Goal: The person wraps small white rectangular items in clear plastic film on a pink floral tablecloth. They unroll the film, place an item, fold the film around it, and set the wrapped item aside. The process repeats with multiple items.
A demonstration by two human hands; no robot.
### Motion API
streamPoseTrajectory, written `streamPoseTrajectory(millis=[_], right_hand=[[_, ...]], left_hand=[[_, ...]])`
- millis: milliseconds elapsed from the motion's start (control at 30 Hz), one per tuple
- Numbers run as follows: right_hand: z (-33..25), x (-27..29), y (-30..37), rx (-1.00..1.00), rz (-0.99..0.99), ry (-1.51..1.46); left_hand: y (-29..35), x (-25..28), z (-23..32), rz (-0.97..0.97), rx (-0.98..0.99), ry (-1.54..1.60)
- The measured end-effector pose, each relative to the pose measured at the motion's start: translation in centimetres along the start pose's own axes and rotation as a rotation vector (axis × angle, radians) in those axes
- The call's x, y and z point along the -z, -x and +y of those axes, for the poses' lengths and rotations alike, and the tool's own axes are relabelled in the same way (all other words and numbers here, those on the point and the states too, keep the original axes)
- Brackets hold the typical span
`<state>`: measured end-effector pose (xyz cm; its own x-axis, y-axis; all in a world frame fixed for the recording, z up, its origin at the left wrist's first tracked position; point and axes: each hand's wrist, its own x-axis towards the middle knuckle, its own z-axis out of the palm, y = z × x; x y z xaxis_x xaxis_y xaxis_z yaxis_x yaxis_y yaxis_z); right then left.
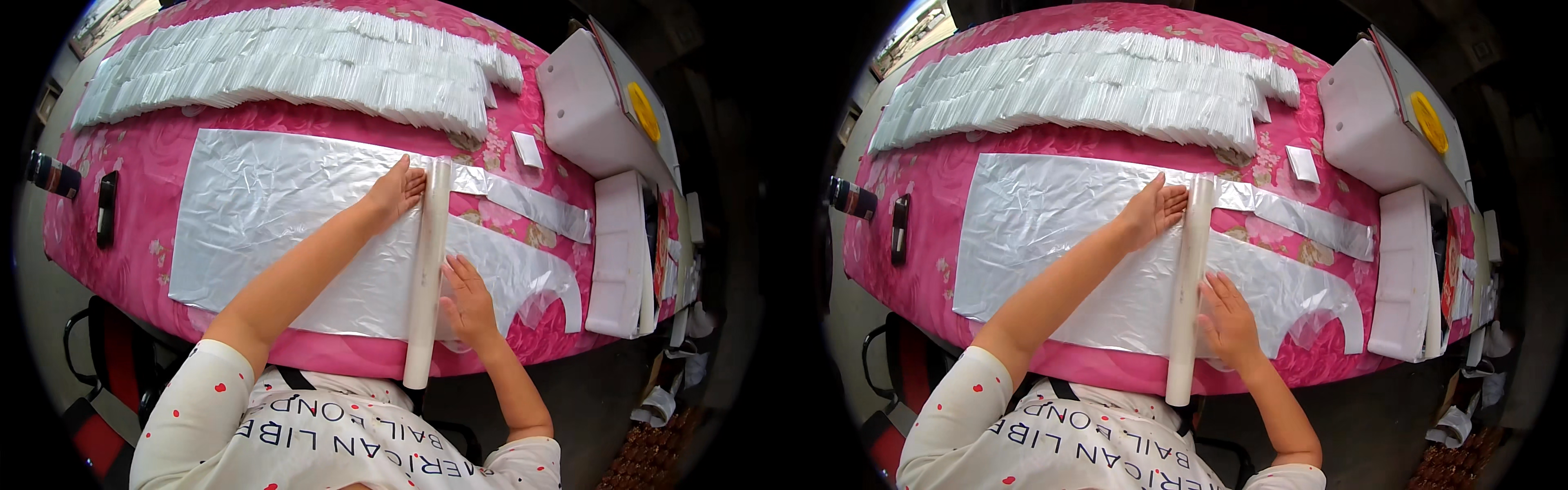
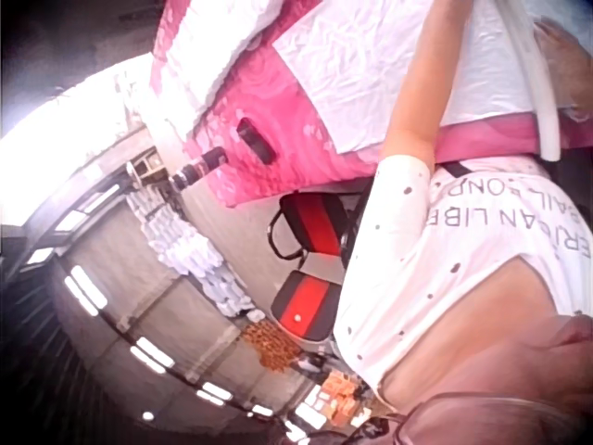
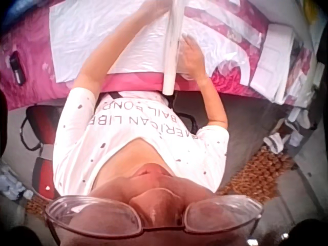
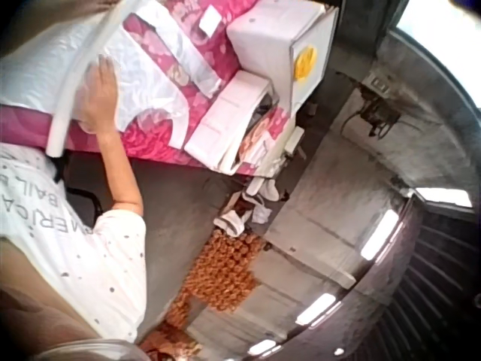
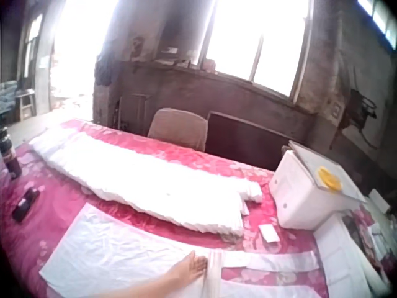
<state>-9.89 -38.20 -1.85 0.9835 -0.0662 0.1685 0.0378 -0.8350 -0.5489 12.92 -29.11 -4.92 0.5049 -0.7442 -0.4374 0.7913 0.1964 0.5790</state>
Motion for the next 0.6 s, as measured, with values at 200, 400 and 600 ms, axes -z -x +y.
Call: streamPoseTrajectory(millis=[200,400,600], right_hand=[[0.2,0.0,-2.0,0.213,-0.194,0.17],[-5.3,-5.0,-7.0,0.382,-0.219,0.185],[-17.8,-8.5,-11.4,0.642,-0.574,-0.686]], left_hand=[[2.7,1.5,1.6,0.053,-0.141,-0.318],[13.3,8.6,4.2,0.068,-0.431,-0.694],[23.9,16.5,4.8,0.372,-0.45,-0.493]])
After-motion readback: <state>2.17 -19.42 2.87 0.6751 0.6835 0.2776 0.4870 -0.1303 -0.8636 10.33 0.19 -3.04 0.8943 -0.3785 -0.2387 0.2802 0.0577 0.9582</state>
